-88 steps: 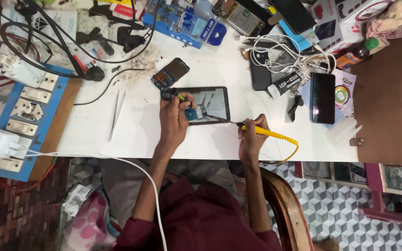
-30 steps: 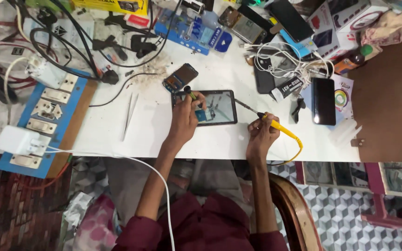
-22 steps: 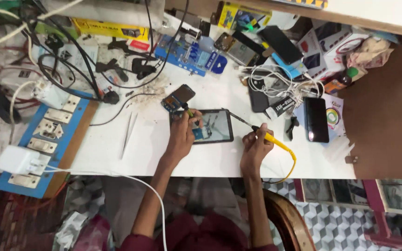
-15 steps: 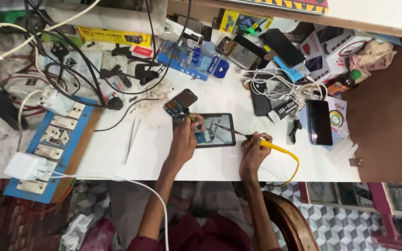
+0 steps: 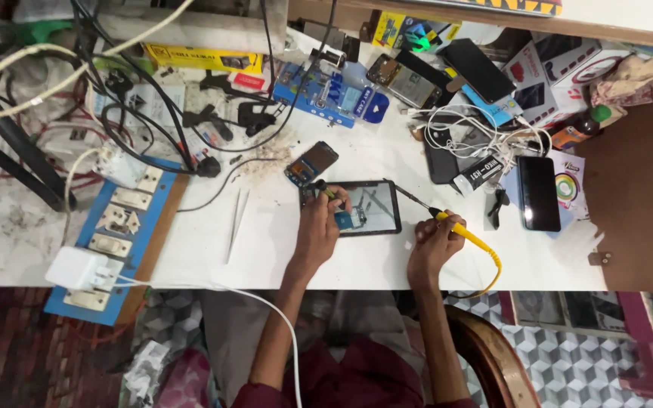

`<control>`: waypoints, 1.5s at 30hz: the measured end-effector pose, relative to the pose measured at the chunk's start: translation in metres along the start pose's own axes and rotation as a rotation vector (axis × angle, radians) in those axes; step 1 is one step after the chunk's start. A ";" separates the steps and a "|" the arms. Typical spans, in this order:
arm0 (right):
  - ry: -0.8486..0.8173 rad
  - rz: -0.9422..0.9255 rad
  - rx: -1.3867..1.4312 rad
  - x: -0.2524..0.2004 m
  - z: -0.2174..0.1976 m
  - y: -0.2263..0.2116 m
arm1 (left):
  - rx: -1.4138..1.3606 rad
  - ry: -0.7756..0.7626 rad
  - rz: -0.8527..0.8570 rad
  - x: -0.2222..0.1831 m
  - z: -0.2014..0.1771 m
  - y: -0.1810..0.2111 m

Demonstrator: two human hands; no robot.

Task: The person uses a soldering iron and tweezers to work on the internal components of a disassembled tablet. They repeatedly apply heat to specific points on the circuit board while holding the device steady.

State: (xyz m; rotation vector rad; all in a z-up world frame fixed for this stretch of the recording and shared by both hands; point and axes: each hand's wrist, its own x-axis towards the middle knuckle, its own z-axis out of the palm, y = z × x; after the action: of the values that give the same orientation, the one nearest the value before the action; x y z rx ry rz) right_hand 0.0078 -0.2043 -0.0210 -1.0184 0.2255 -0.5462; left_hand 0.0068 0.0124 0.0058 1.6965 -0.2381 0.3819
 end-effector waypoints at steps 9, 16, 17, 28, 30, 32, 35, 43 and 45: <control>-0.061 0.003 -0.135 -0.001 0.014 -0.008 | 0.023 -0.019 -0.019 -0.001 -0.001 -0.003; -0.070 -0.002 -0.120 0.002 0.010 -0.002 | -0.026 -0.013 -0.038 0.003 0.001 -0.005; -0.056 0.012 -0.143 0.002 0.009 -0.001 | -0.027 -0.007 -0.022 0.001 0.000 -0.006; -0.008 -0.013 -0.133 0.005 0.003 0.007 | -0.048 0.010 -0.065 0.002 0.001 -0.006; -0.011 0.015 -0.065 0.004 -0.005 0.006 | -0.026 0.033 -0.018 -0.002 0.003 -0.006; -0.051 -0.007 -0.019 0.007 -0.011 0.005 | -0.052 0.025 -0.021 -0.003 0.006 -0.007; -0.084 0.060 0.069 0.006 -0.017 0.007 | -0.045 0.028 -0.034 -0.007 0.002 -0.011; -0.113 0.008 0.010 -0.009 -0.022 0.001 | -0.088 0.090 0.007 -0.005 0.002 -0.012; -0.153 0.000 -0.009 -0.010 -0.023 0.002 | -0.044 0.086 0.081 -0.005 0.001 -0.015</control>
State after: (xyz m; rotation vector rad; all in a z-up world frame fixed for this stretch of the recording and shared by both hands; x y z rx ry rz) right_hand -0.0093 -0.2151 -0.0353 -1.0632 0.0927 -0.4653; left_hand 0.0082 0.0135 -0.0104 1.6270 -0.2505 0.5057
